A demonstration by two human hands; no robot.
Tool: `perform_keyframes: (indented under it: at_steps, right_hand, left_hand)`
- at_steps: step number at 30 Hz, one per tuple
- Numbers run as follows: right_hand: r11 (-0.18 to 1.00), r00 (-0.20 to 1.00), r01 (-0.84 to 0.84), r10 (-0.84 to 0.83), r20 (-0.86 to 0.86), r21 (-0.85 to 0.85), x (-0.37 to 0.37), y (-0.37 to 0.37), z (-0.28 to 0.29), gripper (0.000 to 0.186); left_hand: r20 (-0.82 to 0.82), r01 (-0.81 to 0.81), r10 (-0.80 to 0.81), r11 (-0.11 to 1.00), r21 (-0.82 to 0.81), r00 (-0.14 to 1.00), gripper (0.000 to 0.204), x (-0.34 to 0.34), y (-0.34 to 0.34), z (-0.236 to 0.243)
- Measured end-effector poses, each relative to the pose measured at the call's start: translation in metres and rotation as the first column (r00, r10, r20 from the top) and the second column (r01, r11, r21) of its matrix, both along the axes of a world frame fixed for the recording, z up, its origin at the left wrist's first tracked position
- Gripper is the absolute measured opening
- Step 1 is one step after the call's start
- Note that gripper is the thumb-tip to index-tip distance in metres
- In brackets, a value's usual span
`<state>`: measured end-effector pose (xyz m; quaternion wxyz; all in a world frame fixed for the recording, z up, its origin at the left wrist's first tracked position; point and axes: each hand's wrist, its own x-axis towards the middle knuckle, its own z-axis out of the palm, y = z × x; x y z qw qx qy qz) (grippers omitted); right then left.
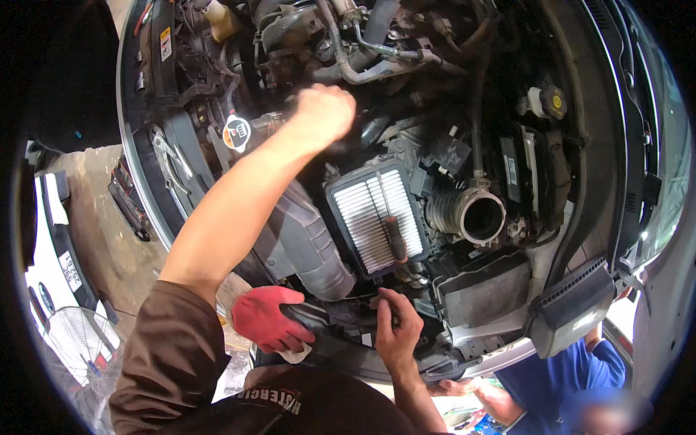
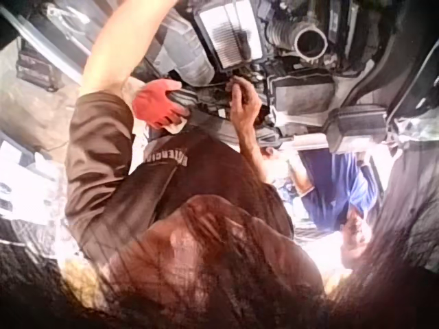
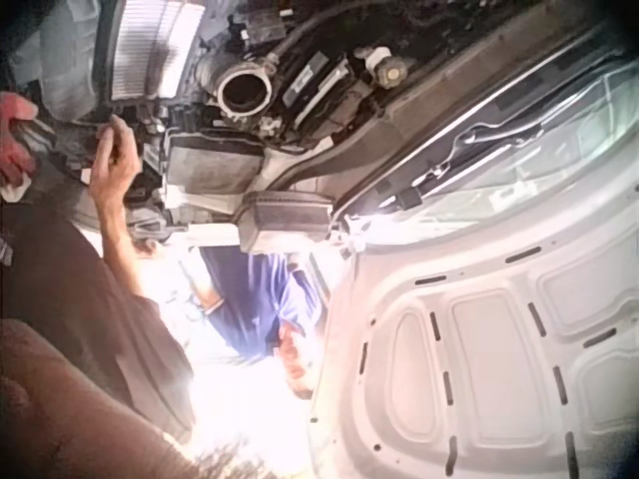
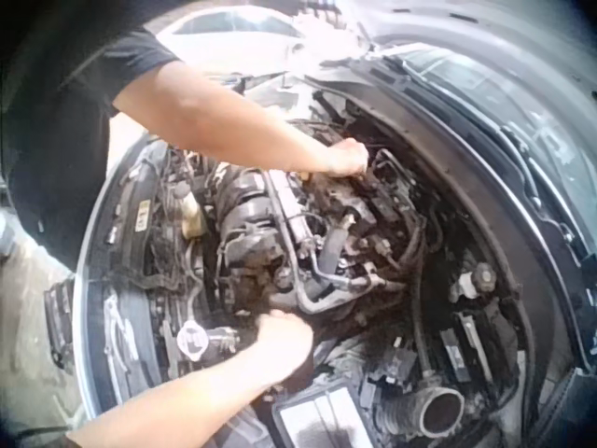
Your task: The person removes a throttle body and air intake components from a vehicle's engine bay, manipulates various hoses and electrical connectors, and uses pliers to adjust a clamp.
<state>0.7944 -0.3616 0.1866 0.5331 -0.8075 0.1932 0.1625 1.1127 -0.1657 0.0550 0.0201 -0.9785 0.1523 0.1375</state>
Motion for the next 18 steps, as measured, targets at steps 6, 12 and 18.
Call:
perform_keyframes:
  at_steps: [6, 12, 18]
  right_hand:
    - [0.999, 0.999, -0.025, 0.025, 0.022, 0.028, -0.011, 0.010, -0.010, 0.020]
    - [0.995, 0.998, 0.055, -0.054, -0.015, 0.087, -0.009, 0.017, -0.009, 0.017]
    - [0.995, 0.999, -0.033, 0.035, -0.017, 0.095, -0.001, 0.010, -0.005, 0.017]
  left_hand:
    - [-0.284, -0.176, 0.033, 0.851, -0.495, 0.958, 0.027, 0.026, -0.014, -0.032]
    - [-0.669, -0.724, 0.383, 0.595, -0.348, 0.637, 0.053, 0.062, -0.053, -0.080]
    - [-0.614, -0.747, 0.470, 0.579, -0.328, 0.634, 0.056, 0.079, -0.065, -0.199]
